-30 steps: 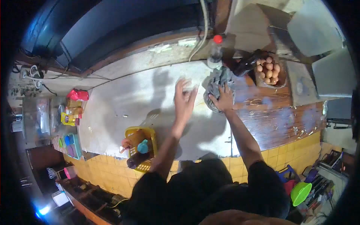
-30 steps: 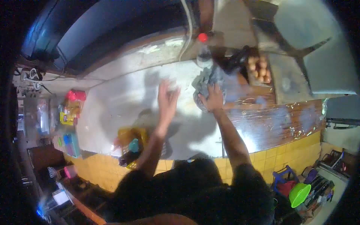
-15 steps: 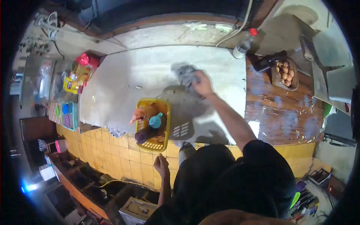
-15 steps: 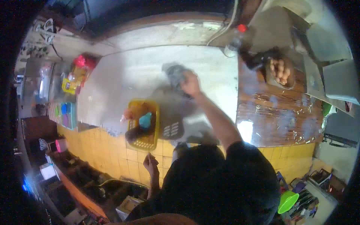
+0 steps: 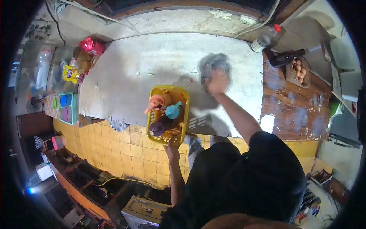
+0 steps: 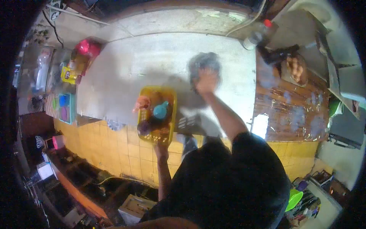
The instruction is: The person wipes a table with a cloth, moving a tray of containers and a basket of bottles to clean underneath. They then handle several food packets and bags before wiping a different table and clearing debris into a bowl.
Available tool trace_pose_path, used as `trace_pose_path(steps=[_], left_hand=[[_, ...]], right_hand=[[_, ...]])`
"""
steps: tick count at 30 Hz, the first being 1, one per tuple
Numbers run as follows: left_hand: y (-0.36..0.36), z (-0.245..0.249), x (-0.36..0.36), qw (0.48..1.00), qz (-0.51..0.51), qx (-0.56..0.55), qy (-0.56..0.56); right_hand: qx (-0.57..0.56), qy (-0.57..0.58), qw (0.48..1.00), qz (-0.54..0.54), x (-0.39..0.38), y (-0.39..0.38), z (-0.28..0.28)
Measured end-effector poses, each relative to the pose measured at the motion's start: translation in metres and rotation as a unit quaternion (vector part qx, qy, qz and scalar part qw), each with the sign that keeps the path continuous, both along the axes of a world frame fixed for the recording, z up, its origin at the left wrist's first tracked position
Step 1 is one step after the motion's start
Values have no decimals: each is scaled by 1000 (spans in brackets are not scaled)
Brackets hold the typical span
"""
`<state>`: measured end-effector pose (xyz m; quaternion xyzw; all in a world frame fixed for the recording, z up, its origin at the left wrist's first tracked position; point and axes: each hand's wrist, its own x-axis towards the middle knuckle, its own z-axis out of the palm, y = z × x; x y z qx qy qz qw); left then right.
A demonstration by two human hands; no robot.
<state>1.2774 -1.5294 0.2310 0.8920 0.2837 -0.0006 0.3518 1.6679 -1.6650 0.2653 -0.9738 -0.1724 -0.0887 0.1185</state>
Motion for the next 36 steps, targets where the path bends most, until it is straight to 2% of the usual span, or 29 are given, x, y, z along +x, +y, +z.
trace_pose_path(steps=[1, 2, 4, 5, 6, 7, 8, 9, 10, 11, 12, 13, 14, 16, 17, 18, 20, 21, 22, 23, 24, 26, 27, 29, 30, 32, 34, 35, 36], left_hand=[[-9, 19, 19, 890, 237, -350, -172], [-5, 12, 14, 889, 237, -350, -176], [5, -5, -5, 951, 155, -203, -175], [-13, 63, 32, 717, 419, -465, -306], [-6, 52, 24, 717, 419, -463, -311], [2, 36, 10, 765, 381, -433, -287], [7, 26, -7, 808, 343, -402, -261], [8, 28, -21, 902, 277, -256, -211], [9, 26, -37, 898, 288, -256, -212], [12, 21, -54, 870, 345, -292, -199], [15, 17, -66, 837, 397, -326, -186], [18, 16, -75, 879, 362, -259, -169], [18, 17, -90, 876, 368, -259, -171], [18, 27, -118, 774, 434, -381, -258], [19, 54, -110, 690, 539, -404, -265], [20, 68, -120, 688, 541, -406, -261], [18, 76, -147, 908, 367, -181, -88], [15, 71, -167, 908, 367, -185, -84], [10, 67, -187, 817, 459, -290, -196], [7, 57, -188, 689, 531, -386, -307], [3, 73, -188, 712, 551, -361, -244], [-9, 93, -181, 678, 597, -337, -266], [-10, 85, -198, 679, 598, -336, -263], [-11, 54, -237, 838, 521, -137, -84], [-11, 62, -230, 841, 518, -132, -84], [-19, 102, -188, 698, 635, -223, -246], [-16, 113, -190, 734, 593, -247, -220], [-12, 98, -200, 821, 508, -206, -160], [-7, 89, -204, 892, 410, -163, -101]], right_hand=[[19, 80, 997, 5, 5, 26, -32], [-28, 74, 997, 17, -11, 53, 12], [28, 72, 992, 98, -2, 68, 10], [166, 126, 972, 107, 9, 72, 1], [300, 176, 931, 114, 19, 74, 1], [366, 58, 919, 134, 26, 61, 0], [395, 72, 909, 113, 32, 39, 1], [361, 68, 922, 123, 37, 9, 12], [343, 70, 932, 95, 31, -29, 37], [435, 160, 882, 86, 26, -66, 51], [370, 152, 912, 94, 22, -110, 59], [370, 155, 914, 60, 5, -147, 74], [394, 160, 899, 100, -5, -178, 73], [321, 206, 924, -27, -39, -222, 29], [132, 114, 984, -30, -63, -213, 23], [-62, 16, 997, -30, -85, -192, 17], [-113, 52, 987, -104, -77, -144, 2], [-107, 72, 984, -123, -84, -118, 3], [-133, 105, 981, -98, -88, -91, 5], [-142, 107, 981, -73, -90, -60, 8], [-90, 100, 989, -58, -93, -20, 6], [-63, 176, 982, -4, -111, 59, 38], [-28, 129, 989, 71, -113, 95, -3], [85, 176, 979, 54, -122, 173, 10], [126, 190, 972, 47, -124, 202, 13], [163, 157, 974, 21, -119, 235, 24], [282, 218, 933, 41, -99, 232, 18], [365, 95, 921, 102, -89, 215, 2], [361, 91, 924, 83, -85, 185, 6]])
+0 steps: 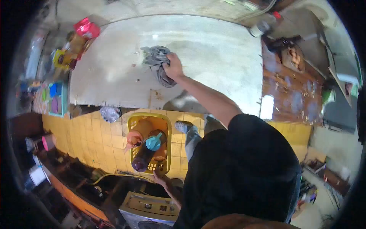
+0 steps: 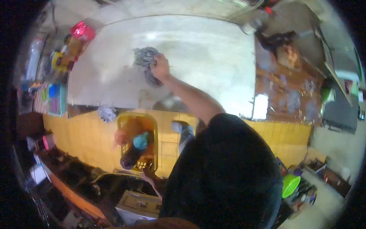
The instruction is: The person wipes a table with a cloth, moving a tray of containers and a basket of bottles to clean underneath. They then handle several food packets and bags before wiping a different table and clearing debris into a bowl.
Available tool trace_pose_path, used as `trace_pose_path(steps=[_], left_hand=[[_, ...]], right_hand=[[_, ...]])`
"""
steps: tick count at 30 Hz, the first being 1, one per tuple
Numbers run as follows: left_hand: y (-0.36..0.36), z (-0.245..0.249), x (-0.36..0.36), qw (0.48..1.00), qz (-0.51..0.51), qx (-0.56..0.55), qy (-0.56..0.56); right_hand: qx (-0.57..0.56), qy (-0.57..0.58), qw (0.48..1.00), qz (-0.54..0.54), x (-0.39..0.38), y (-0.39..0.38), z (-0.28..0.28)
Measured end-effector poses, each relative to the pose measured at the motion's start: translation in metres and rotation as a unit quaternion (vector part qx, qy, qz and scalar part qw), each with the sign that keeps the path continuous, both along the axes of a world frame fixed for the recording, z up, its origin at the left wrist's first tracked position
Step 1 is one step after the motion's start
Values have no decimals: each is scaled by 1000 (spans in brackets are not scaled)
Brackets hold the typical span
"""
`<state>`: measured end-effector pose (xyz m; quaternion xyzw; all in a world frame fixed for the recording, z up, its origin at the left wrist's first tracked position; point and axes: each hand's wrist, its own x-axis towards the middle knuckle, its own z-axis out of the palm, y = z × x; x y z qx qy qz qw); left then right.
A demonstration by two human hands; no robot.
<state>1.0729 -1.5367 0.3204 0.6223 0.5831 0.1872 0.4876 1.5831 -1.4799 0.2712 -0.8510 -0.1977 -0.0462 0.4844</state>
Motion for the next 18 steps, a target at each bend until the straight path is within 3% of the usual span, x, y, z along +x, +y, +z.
trace_pose_path(steps=[1, 2, 4, 5, 6, 8, 9, 10, 12, 16, 18], left_hand=[[3, 1, 9, 995, 63, -62, -36], [5, 11, 28, 996, 49, -65, -35], [7, 40, 67, 983, 111, -66, -133], [27, -20, 25, 997, 4, -27, -71], [33, -14, 33, 998, -8, -30, -62], [35, 1, 61, 968, 123, -97, -197], [44, -17, 45, 984, 27, -70, -165], [43, -9, 51, 984, 26, -70, -159], [47, 15, 80, 977, 41, -125, -165], [41, 41, 93, 982, 40, -110, -152], [41, 34, 77, 985, 60, -112, -121]], right_hand=[[49, -13, 999, 12, 6, -39, 14], [98, -27, 994, 25, 14, -77, 24], [40, 10, 999, -28, 37, -164, 35], [24, 16, 998, -55, 51, -210, 41], [-53, 5, 993, -107, 66, -254, 32], [-284, -78, 948, -117, 88, -344, 19], [-386, 79, 916, -71, 85, -375, 25], [-387, 85, 916, -70, 73, -386, 23], [-405, -38, 911, -65, 29, -393, 22], [-456, -15, 875, -165, -63, -339, 6], [-486, -41, 860, -151, -71, -302, -13]])
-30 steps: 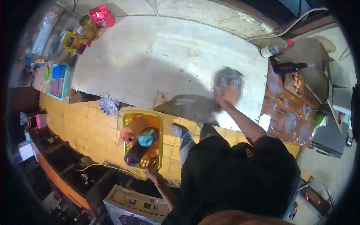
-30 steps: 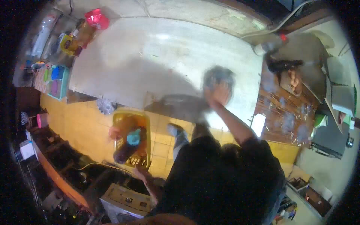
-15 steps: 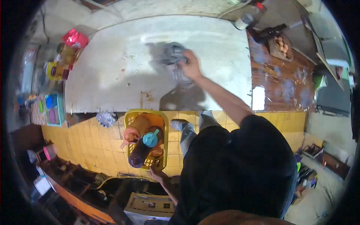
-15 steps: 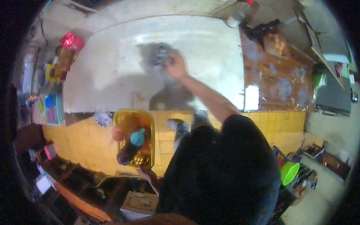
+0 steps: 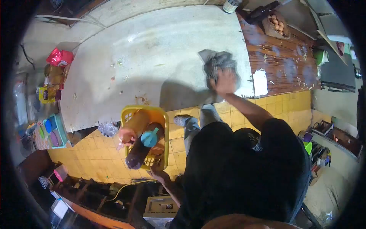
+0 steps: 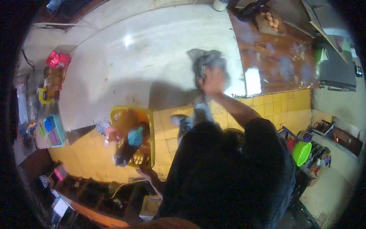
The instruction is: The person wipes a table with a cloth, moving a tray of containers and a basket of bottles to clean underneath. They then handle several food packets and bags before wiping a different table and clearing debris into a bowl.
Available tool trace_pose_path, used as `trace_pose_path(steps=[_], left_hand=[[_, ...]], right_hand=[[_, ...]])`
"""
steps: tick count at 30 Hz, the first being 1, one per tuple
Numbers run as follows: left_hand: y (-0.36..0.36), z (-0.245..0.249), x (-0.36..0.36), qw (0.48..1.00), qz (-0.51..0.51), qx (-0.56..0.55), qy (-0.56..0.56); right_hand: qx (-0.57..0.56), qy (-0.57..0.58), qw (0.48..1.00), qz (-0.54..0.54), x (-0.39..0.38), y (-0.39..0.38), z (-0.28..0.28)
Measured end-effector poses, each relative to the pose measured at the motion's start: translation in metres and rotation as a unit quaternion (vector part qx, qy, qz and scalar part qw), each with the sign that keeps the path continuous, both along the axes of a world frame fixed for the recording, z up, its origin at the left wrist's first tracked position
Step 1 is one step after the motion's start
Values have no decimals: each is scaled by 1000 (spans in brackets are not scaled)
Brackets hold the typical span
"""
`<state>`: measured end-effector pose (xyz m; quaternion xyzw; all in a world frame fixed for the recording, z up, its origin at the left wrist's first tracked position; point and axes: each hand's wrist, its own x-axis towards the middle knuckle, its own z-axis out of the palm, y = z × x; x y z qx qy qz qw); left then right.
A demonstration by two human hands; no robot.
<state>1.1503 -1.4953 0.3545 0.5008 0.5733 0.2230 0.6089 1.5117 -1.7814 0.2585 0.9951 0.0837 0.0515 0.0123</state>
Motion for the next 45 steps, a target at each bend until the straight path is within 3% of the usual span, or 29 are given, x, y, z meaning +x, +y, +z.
trace_pose_path(steps=[2, 3, 4, 5, 8, 11, 13, 14, 15, 16, 17, 20, 22, 24, 26, 27, 30, 31, 32, 34, 36, 38, 39, 40, 42, 45], left_hand=[[-2, 1, -14, 999, 29, 18, 4], [1, -5, -30, 999, 32, -20, -32], [4, -7, -40, 998, 36, -22, -35], [5, -6, -40, 999, 39, -10, -26], [2, 0, -32, 999, 32, 27, -7], [-2, 13, -7, 999, 26, 44, -15], [4, 4, 1, 999, 11, 46, -22], [9, -12, -2, 999, 2, 20, -49], [12, -21, -2, 997, -7, -5, -73], [8, -20, 8, 997, -11, -8, -73], [2, -16, 25, 998, -6, 4, -58], [-20, 0, 66, 998, 4, 17, -61], [-42, 22, 99, 996, 38, 79, -17], [-30, -7, 73, 999, 14, 40, -33], [-31, -20, 61, 999, -39, -10, -31], [-47, -3, 78, 963, -225, 150, 16], [-50, -14, 98, 985, -141, 97, -28], [-58, -3, 115, 996, -54, 10, -68], [-63, 1, 127, 996, -56, 7, -69], [-66, 2, 144, 996, -59, -20, -58], [-62, -5, 145, 993, -97, -15, -69], [-66, -7, 145, 934, -288, 202, 58], [-65, -18, 138, 986, -145, 78, 2], [-66, -17, 137, 987, -143, 78, 6], [-68, -14, 136, 1000, -20, 0, -20], [-50, -37, 114, 995, -57, -74, -47]], right_hand=[[47, 84, 995, 22, -7, 65, 26], [30, 237, 968, 71, 13, 95, -9], [94, 212, 964, 128, 2, 132, 37], [142, 99, 974, 148, -6, 161, 28], [164, 83, 957, 223, 17, 191, 33], [155, 134, 946, 250, 21, 150, 32], [130, 268, 932, 206, 22, 75, 50], [106, 117, 974, 162, 2, 32, 25], [127, 152, 974, 112, -3, -9, 37], [93, 50, 988, 111, -5, -53, 7], [99, 51, 993, 44, 1, -71, 33], [38, 39, 997, -47, 60, -76, 46], [49, -6, 998, -33, 112, -82, 34], [41, -24, 999, -25, 177, -85, 29], [65, 64, 995, -37, 230, -86, 38], [68, 69, 995, -36, 229, -86, 36], [58, 25, 998, 7, 187, -101, 25], [61, -14, 998, 29, 147, -113, 17], [77, 50, 996, 0, 102, -114, 45], [76, 69, 995, 18, 36, -135, 45], [72, 90, 993, 0, 34, -137, 48], [63, 86, 994, 5, 65, -132, 44], [34, 90, 995, 2, 88, -129, 50], [44, 66, 997, -17, 117, -125, 42], [64, 45, 996, -47, 176, -114, 38], [40, 30, 998, -25, 246, -108, 36]])
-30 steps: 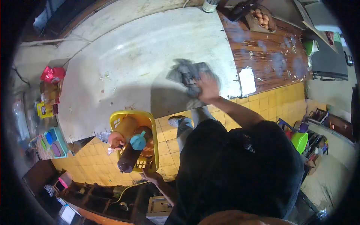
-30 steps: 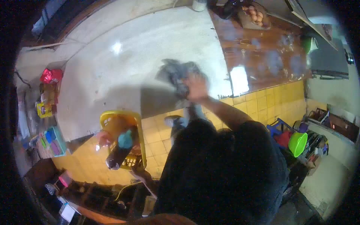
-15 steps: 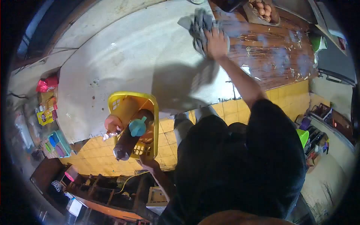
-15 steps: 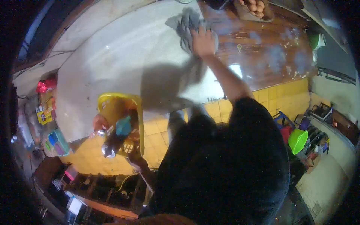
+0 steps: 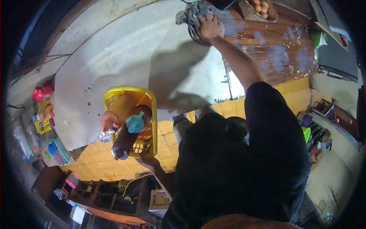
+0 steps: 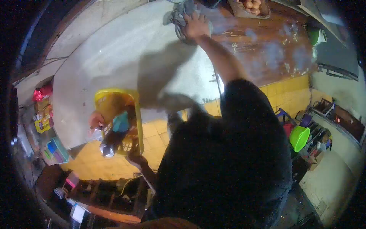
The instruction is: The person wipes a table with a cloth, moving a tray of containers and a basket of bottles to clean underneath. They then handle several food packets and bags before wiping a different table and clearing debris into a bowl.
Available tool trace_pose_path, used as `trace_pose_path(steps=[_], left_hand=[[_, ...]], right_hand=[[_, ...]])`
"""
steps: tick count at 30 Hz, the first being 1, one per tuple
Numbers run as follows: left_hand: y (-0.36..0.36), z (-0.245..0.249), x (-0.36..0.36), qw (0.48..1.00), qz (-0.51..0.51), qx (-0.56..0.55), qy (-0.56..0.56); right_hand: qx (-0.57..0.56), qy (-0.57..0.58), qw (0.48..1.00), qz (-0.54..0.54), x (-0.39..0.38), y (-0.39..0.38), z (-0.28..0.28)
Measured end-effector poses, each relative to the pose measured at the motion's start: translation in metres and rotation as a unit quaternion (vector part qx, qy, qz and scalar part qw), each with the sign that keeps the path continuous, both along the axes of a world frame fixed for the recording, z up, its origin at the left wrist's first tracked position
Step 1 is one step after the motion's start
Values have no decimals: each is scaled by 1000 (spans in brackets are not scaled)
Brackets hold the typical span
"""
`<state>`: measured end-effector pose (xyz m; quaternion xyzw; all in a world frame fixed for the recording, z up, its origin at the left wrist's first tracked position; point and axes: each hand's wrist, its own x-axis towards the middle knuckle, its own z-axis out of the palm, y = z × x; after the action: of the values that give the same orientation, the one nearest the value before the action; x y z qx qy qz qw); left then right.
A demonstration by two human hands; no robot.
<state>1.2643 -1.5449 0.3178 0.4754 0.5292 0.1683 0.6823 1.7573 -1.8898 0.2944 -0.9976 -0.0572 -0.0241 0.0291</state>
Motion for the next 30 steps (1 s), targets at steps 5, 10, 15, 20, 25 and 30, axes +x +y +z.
trace_pose_path(steps=[5, 10, 15, 20, 25, 30], left_hand=[[1, -10, -13, 987, -65, 141, 31], [-24, 17, 31, 996, -29, 89, -5], [-35, 8, 33, 990, -57, 115, -54], [-61, 22, 35, 997, 33, 69, -1], [-68, 9, 2, 993, -8, 103, 57], [-71, 16, -1, 984, -18, 144, 106]], right_hand=[[-13, -10, 999, 47, -38, -10, -11], [-3, 89, 995, 46, -209, -34, 8], [-26, 114, 991, 73, -176, -20, 21], [-54, 36, 995, 70, -52, 5, 1], [-7, 32, 999, 31, 8, 72, 10], [11, 21, 978, 207, -23, 84, 1]])
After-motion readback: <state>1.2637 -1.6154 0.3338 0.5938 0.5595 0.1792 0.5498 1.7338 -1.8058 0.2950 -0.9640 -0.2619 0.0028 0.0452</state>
